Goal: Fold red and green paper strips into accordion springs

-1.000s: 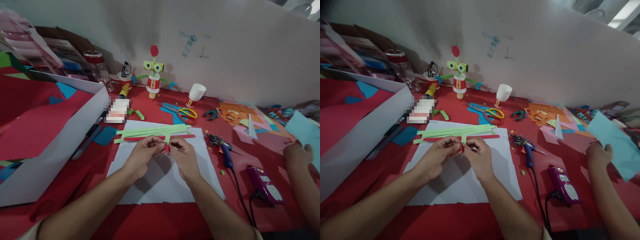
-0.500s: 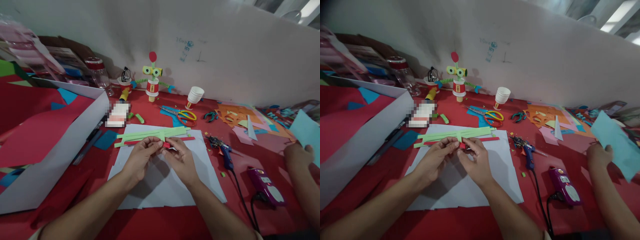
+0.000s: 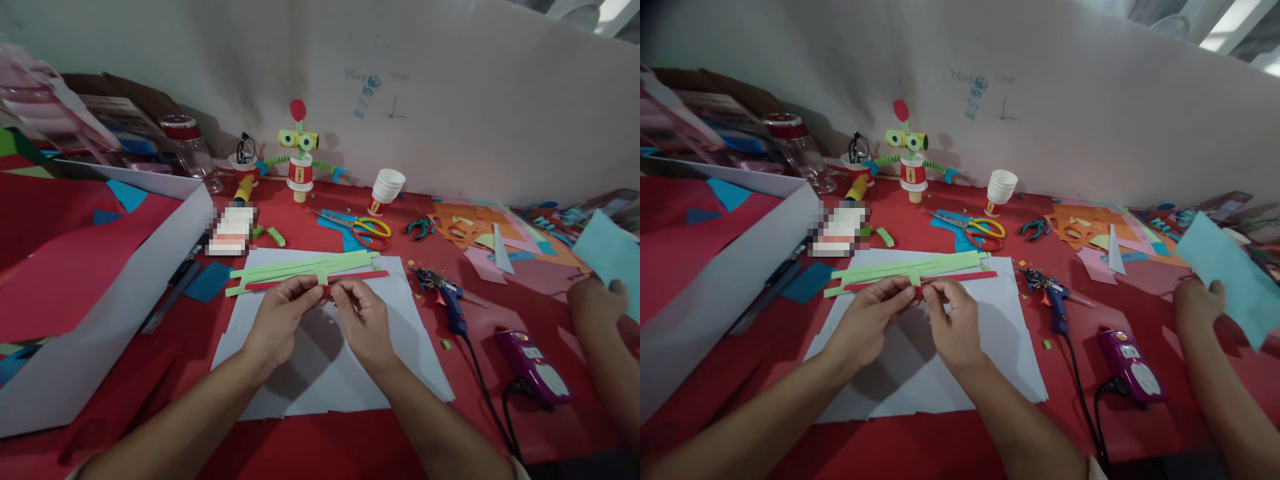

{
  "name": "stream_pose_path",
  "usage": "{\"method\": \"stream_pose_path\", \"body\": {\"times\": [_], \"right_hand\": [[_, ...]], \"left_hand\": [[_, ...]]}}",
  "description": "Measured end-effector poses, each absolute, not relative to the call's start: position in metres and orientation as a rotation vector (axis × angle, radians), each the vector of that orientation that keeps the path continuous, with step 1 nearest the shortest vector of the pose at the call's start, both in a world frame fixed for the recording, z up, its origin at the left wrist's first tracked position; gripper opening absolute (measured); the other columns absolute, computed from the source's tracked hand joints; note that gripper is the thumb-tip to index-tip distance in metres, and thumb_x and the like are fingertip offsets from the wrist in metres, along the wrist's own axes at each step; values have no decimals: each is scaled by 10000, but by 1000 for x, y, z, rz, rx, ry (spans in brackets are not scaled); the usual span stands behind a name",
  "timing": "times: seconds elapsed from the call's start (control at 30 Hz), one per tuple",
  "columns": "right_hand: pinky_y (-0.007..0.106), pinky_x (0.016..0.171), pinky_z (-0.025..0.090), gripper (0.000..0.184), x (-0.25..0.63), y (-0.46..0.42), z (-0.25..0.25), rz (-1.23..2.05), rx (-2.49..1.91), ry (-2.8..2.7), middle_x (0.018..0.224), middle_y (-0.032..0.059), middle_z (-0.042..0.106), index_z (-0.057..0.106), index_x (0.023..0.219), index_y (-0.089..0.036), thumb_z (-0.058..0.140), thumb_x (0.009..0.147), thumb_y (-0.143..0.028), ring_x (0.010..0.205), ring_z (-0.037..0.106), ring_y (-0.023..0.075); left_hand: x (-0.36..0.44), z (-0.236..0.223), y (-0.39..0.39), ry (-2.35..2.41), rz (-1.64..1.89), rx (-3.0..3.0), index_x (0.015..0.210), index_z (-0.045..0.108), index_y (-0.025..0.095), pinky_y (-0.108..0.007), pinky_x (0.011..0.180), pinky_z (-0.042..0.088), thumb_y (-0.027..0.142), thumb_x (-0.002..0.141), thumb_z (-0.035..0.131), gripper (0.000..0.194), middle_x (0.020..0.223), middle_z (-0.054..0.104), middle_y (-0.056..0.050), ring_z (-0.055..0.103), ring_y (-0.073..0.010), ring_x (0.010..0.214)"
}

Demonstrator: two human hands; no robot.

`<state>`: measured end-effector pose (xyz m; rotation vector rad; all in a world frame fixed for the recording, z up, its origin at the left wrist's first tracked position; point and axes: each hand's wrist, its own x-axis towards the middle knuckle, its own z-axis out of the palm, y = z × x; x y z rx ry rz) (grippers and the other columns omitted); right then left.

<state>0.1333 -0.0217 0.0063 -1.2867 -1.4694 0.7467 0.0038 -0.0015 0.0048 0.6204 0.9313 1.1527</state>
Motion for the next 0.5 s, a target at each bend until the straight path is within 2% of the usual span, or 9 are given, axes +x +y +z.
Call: {"method": "stream_pose_path", "body": {"times": [0.13,0.23,0.37,0.5], "right_hand": [[279,694,472,155,135,-23,5,711,-1330,-1523,745,22,641,590,832,-186,488,902,-279,711,602,152],[282,700,467,153,134,-23,4,733,-1331,-1502,762,24,641,583,835,-187,491,901,-291,717,603,152],[251,659,468,164,133,-21,4,938,-1270,-1318,731,3,631,578,809,-188,512,890,-314,688,604,132],[220,589,432,196,134,-17,4,1074,-1255,-1203,629,-29,571,580,749,-183,550,866,-337,598,540,102]], "left_hand": [[5,7,-2,929,1164,616,723,687,159,-220,688,486,220,556,821,222,693,653,26,604,-90,653],[5,8,-3,922,1155,616,723,694,154,-221,685,486,213,557,821,217,703,661,18,606,-94,657],[4,8,-3,910,1105,630,763,705,147,-227,677,478,231,588,809,220,726,678,-6,608,-102,655],[3,5,-2,880,1064,635,766,707,150,-205,661,469,254,644,778,175,691,668,-3,601,-93,645]]}}
